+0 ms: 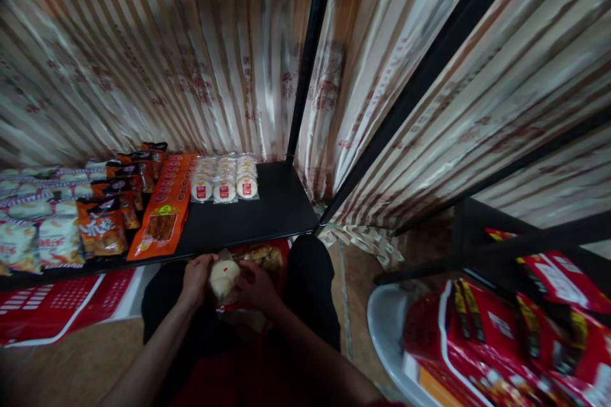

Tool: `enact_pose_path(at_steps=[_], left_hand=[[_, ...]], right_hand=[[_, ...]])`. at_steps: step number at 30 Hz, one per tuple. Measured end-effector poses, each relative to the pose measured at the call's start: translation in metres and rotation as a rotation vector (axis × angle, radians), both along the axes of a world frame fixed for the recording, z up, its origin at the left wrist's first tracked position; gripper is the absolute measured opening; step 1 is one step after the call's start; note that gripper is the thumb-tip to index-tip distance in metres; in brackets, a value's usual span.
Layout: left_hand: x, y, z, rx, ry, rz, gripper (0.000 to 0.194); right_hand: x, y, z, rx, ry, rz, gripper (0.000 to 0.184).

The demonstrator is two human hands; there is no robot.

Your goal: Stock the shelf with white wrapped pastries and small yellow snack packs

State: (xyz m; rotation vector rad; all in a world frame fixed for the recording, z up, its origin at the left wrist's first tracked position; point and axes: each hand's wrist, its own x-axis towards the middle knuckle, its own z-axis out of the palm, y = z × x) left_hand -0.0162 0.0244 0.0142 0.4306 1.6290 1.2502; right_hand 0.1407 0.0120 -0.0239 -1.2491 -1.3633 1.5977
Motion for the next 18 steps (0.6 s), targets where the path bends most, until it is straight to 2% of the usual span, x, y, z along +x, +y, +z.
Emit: enact_pose_path(at_steps=[3, 6, 18], left_hand=[[-0.001, -0.001, 0.001, 0.001, -0.005, 0.004, 0.025], [-0.001, -0.001, 0.002, 0.007, 0.030, -0.021, 0.026], [-0.001, -0.004, 0.003, 0.090, 0.011, -0.121, 0.029]], right_hand=[[-0.001, -0.001, 0.003, -0.092, 0.062, 0.023, 0.052], [-0.003, -0.002, 0.006, -0.140, 0.097, 0.032, 0.050], [-0.005, -0.006, 0.027, 0.010, 0.018, -0.031, 0.036]])
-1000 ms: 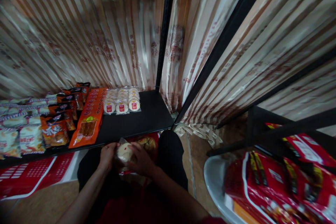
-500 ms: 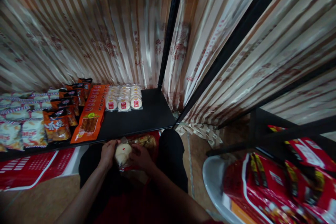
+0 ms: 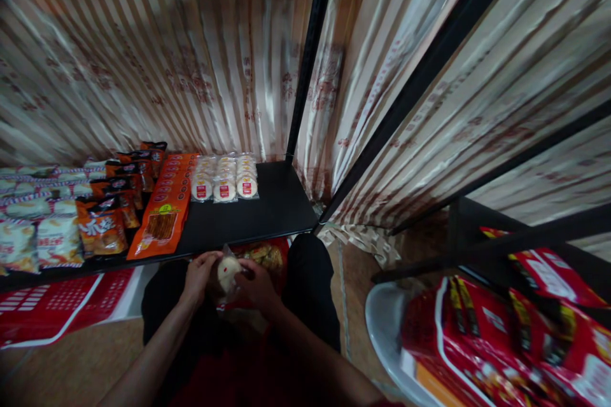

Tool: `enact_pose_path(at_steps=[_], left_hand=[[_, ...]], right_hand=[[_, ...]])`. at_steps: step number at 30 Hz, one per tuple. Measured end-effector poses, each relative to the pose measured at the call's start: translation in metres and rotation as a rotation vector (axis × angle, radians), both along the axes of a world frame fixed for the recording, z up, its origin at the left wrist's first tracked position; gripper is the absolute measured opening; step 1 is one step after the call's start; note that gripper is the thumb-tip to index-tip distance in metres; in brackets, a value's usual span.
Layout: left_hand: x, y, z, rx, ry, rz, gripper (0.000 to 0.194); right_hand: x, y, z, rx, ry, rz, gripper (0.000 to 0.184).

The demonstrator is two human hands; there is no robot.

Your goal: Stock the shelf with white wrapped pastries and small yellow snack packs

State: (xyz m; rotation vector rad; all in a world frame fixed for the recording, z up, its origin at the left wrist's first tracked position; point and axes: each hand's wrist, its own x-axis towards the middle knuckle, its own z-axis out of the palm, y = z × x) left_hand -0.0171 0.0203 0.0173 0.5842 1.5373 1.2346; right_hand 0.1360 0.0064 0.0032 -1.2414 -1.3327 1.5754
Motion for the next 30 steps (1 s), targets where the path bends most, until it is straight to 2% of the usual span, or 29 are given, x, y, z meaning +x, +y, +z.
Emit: enact_pose_path(at_steps=[4, 8, 12, 16, 21, 25, 30], left_hand=[[-0.005, -0.002, -0.002, 0.036, 0.006, -0.036, 0.032], [-0.007, -0.005, -0.002, 0.084, -0.008, -0.041, 0.036], [-0.006, -0.009, 0.009, 0.089, -0.114, -0.056, 0.041], [-0.003, -0.014, 0.021, 0.101, -0.200, -0.055, 0.041], [-0.001, -0.016, 0.023, 0.110, -0.269, -0.020, 0.042], [-0.001, -0.015, 0.017, 0.109, -0.266, 0.013, 0.047], [-0.002, -0.014, 0.008, 0.101, -0.273, 0.117, 0.055]], right_hand=[[-0.005, -0.003, 0.006, 0.261, -0.199, -0.019, 0.031], [-0.007, -0.005, 0.012, 0.562, -0.337, 0.027, 0.031], [-0.007, -0.007, 0.018, 0.817, -0.513, 0.080, 0.035], [-0.006, -0.007, 0.019, 0.994, -0.631, 0.094, 0.032], [-0.009, -0.006, 0.017, 1.078, -0.665, 0.094, 0.035], [-0.012, -0.007, 0.022, 1.086, -0.692, 0.107, 0.034], [-0.015, -0.008, 0.028, 1.076, -0.713, 0.126, 0.034]])
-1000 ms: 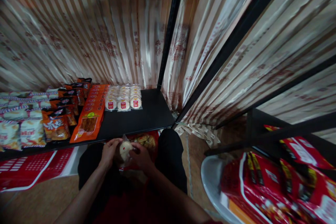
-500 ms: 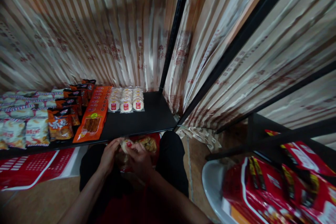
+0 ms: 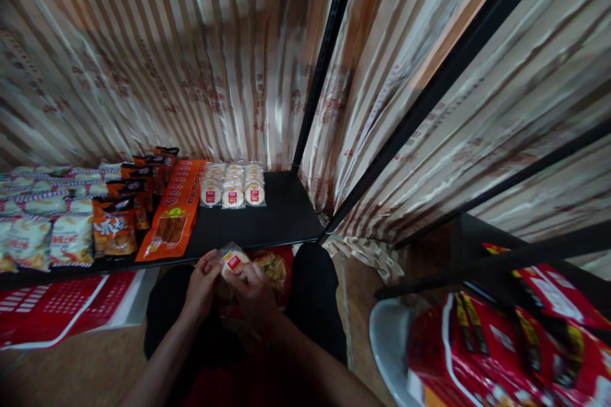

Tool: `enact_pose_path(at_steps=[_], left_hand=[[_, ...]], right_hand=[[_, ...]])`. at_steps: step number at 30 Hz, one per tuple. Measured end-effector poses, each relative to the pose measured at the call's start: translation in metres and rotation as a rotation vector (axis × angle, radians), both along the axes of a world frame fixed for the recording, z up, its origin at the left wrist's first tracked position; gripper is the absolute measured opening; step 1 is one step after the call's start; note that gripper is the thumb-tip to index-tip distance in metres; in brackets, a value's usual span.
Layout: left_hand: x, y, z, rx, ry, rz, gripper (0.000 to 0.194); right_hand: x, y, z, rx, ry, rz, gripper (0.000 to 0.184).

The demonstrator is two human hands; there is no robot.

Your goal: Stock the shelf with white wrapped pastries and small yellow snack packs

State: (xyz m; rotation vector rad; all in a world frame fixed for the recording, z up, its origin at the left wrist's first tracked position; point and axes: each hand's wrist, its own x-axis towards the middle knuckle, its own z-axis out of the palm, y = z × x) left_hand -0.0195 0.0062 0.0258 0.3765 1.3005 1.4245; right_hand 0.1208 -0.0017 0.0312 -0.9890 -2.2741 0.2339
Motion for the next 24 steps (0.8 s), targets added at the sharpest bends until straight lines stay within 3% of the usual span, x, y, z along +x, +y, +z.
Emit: enact_pose_path(at_steps=[6, 9, 12, 15, 19, 21, 24], left_hand=[[-0.002, 0.005, 0.000, -0.032, 0.015, 0.003, 0.042], [-0.006, 0.008, 0.002, -0.034, 0.006, 0.022, 0.036], [-0.011, 0.009, 0.002, -0.014, -0.009, 0.005, 0.040], [-0.013, 0.009, 0.002, 0.014, 0.007, -0.029, 0.045], [-0.012, 0.013, 0.002, 0.053, 0.025, -0.081, 0.051], [-0.011, 0.018, 0.001, 0.068, 0.042, -0.093, 0.052], [-0.012, 0.025, -0.002, 0.086, 0.096, -0.099, 0.052]], right_hand=[[-0.004, -0.002, -0.004, -0.070, -0.037, 0.044, 0.039], [-0.002, 0.001, -0.011, -0.157, 0.046, 0.038, 0.047], [0.000, 0.009, -0.016, -0.288, 0.229, -0.133, 0.048], [0.001, 0.019, -0.016, -0.551, 0.389, -0.305, 0.050], [-0.002, 0.029, -0.017, -0.978, 0.647, -0.143, 0.045], [-0.004, 0.033, -0.020, -1.063, 0.753, -0.062, 0.033], [-0.009, 0.040, -0.023, -1.072, 0.793, -0.068, 0.024]])
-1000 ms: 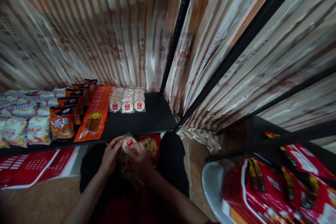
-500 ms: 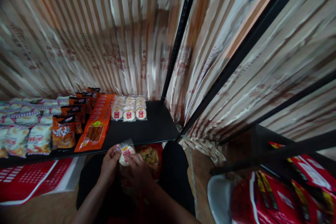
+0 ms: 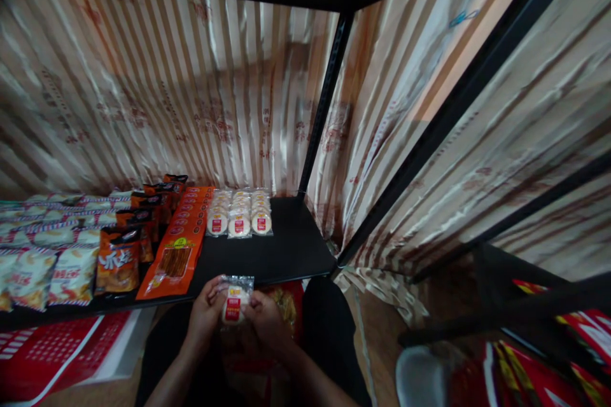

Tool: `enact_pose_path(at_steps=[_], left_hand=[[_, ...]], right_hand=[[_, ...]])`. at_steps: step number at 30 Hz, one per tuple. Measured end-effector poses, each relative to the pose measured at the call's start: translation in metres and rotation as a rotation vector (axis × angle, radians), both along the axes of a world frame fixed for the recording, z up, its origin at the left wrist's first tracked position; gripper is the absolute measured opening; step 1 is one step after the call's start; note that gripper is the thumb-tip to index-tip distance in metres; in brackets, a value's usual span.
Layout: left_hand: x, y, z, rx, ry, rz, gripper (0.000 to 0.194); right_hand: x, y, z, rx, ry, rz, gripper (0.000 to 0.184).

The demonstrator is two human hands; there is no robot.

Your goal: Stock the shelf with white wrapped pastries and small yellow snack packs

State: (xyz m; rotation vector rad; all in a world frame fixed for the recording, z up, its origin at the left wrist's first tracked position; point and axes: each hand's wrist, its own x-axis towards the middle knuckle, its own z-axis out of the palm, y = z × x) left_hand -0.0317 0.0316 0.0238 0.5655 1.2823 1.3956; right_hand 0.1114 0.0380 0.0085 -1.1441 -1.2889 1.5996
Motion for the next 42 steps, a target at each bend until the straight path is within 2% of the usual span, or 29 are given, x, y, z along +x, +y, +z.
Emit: enact_pose_path(at_steps=[4, 10, 13, 16, 19, 24, 31, 42], left_hand=[[-0.007, 0.006, -0.005, 0.027, 0.216, 0.041, 0.047], [-0.012, 0.005, -0.010, 0.126, 0.847, 0.152, 0.038], [-0.008, 0.007, -0.016, 0.183, 1.057, 0.136, 0.033], [-0.006, 0.013, -0.025, 0.221, 1.182, 0.087, 0.034], [-0.007, 0.022, -0.035, 0.272, 1.262, 0.060, 0.037], [-0.013, 0.037, -0.044, 0.283, 1.314, 0.032, 0.038], [-0.022, 0.060, -0.047, 0.255, 1.382, 0.014, 0.041], [-0.031, 0.084, -0.045, 0.273, 1.431, 0.027, 0.049]], right_hand=[[-0.009, 0.015, 0.004, -0.014, -0.018, -0.067, 0.028], [-0.026, 0.049, -0.001, -0.003, 0.008, -0.143, 0.036], [-0.035, 0.067, -0.008, 0.067, -0.068, -0.161, 0.034], [-0.042, 0.083, -0.011, 0.123, -0.195, -0.179, 0.024], [-0.049, 0.095, -0.009, 0.161, -0.313, -0.172, 0.015], [-0.066, 0.112, -0.003, 0.236, -0.478, -0.199, 0.011], [-0.085, 0.131, 0.002, 0.303, -0.594, -0.203, 0.009], [-0.100, 0.149, 0.013, 0.448, -0.727, -0.200, 0.020]])
